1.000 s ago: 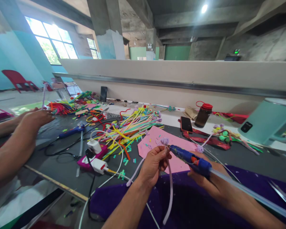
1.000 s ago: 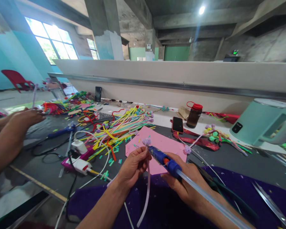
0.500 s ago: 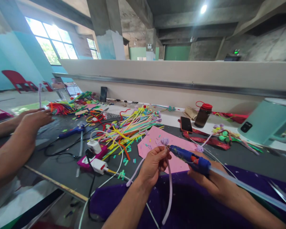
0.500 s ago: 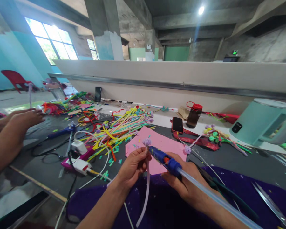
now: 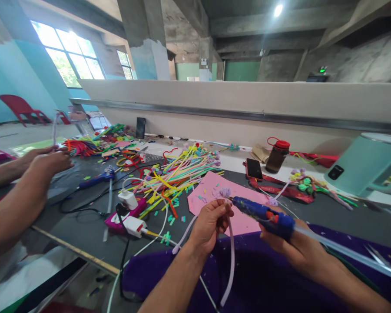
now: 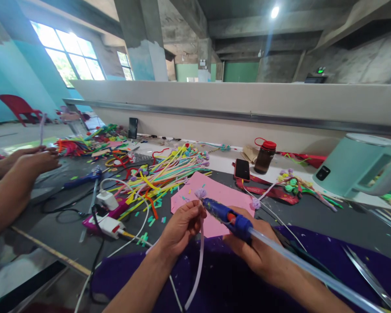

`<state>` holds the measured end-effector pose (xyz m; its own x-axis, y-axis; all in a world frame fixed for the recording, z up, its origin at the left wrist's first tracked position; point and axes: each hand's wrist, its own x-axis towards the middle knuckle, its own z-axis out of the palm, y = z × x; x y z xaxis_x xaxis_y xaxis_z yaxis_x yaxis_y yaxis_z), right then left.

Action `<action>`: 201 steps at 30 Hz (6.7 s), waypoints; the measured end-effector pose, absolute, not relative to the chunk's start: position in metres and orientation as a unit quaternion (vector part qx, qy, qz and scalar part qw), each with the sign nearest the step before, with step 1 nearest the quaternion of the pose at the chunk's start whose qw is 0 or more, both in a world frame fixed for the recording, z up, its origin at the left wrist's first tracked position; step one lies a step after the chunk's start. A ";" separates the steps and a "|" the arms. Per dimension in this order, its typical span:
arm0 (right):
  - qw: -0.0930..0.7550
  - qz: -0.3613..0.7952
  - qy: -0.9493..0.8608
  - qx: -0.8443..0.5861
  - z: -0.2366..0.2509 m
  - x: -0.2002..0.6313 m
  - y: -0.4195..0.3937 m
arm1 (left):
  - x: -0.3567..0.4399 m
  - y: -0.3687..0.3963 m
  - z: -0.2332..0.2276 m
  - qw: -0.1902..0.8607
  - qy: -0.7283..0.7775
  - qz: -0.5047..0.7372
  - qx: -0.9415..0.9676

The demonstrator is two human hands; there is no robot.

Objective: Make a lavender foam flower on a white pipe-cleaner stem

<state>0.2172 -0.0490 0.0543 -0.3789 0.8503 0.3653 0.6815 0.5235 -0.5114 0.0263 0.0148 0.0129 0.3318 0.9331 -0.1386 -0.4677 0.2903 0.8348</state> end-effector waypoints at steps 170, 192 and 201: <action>0.471 0.215 -0.683 -0.516 0.037 0.203 -0.030 | 0.043 -0.011 0.019 0.425 0.435 0.381 0.697; 0.412 0.612 -0.528 -0.421 0.014 0.176 -0.039 | 0.043 -0.005 0.010 0.754 0.293 0.439 0.392; 0.418 0.462 -0.599 -0.503 0.009 0.178 -0.033 | 0.044 0.000 0.003 0.749 0.307 0.450 0.378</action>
<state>0.1784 -0.0330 0.0094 -0.1440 0.9889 0.0359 0.2155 0.0667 -0.9742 0.0436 -0.0002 0.0027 0.4072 0.9056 -0.1189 -0.4420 0.3093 0.8420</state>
